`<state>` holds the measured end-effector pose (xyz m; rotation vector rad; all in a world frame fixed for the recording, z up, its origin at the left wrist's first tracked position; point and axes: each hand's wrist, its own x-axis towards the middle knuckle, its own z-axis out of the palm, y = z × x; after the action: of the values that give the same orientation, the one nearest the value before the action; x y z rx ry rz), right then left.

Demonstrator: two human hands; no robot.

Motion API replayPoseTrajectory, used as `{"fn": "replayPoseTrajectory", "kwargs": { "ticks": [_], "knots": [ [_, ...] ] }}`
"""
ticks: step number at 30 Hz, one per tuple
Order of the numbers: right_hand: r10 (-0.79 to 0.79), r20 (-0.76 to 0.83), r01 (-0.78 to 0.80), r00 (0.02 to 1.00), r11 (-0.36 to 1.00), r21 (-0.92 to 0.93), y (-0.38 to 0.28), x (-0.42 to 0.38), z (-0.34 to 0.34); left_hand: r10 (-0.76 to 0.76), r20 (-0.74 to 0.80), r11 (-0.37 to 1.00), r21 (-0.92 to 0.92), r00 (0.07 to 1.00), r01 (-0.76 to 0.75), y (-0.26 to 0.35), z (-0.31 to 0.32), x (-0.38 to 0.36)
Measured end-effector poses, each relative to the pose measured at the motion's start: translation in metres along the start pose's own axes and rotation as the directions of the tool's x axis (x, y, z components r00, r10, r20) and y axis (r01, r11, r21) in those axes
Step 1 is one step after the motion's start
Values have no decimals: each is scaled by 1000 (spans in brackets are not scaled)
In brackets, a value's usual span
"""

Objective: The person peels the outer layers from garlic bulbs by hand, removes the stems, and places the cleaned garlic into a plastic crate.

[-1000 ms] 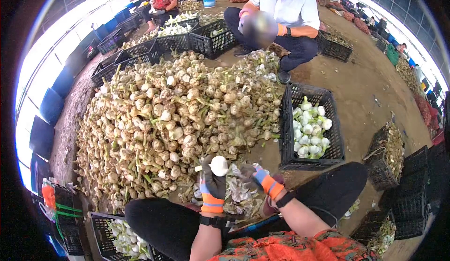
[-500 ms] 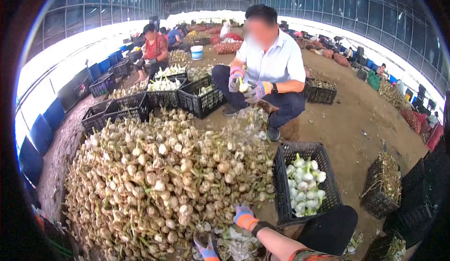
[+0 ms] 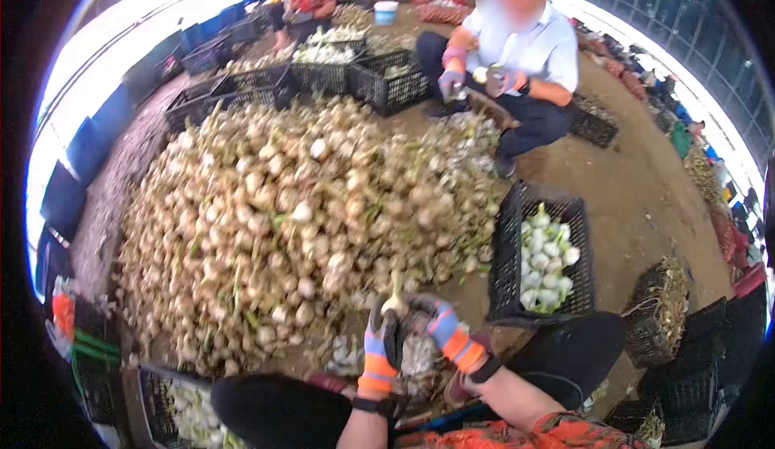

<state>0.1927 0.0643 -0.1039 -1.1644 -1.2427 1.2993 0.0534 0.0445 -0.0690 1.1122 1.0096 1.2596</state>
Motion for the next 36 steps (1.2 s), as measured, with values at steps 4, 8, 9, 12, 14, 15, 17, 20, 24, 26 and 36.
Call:
{"fn": "replayPoseTrajectory", "kwargs": {
  "ticks": [4, 8, 9, 12, 14, 15, 17, 20, 24, 26, 36],
  "knots": [
    [-15, -43, 35, 999, 867, 497, -31, 6, -6, 136, -148, 985, -88, 980, -150, -4, 4, -5],
    [-39, 13, 40, 999, 998, -51, -15, 14, -1, 286, -163, 946, 206, 944, -251, 23, 9, -18],
    [-46, 31, 48, 998, 997, -61, -10, 14, -1, 330, -165, 912, 312, 930, -268, 28, 10, -20],
    [-26, 18, 21, 1000, 979, 203, 9, 7, -3, 253, -221, 966, 111, 942, -233, 13, 6, -23],
    [17, 87, -42, 996, 956, 291, -16, 2, -1, 290, -189, 953, 146, 938, -266, 16, 0, -26],
    [68, 138, -116, 988, 919, 378, -34, -7, 2, 292, -184, 952, 148, 938, -268, 20, 1, -28],
    [40, 148, -86, 988, 942, 323, -61, -14, 7, 307, -173, 950, 107, 936, -292, 31, 4, -29],
    [107, 232, -207, 967, 860, 467, -65, -22, -1, 187, -199, 958, -179, 962, -223, 11, -3, -23],
    [11, 172, -104, 985, 831, 546, -63, -23, 4, 164, -231, 952, -217, 959, -215, 14, -9, -18],
    [51, 177, -137, 983, 846, 516, -62, -11, 6, 468, -88, 814, 431, 879, -390, 23, -11, -18],
    [-119, 98, 135, 988, 974, -180, -47, -7, -7, -5, -167, 889, -451, 986, -72, 50, -7, -31]
  ]
}}
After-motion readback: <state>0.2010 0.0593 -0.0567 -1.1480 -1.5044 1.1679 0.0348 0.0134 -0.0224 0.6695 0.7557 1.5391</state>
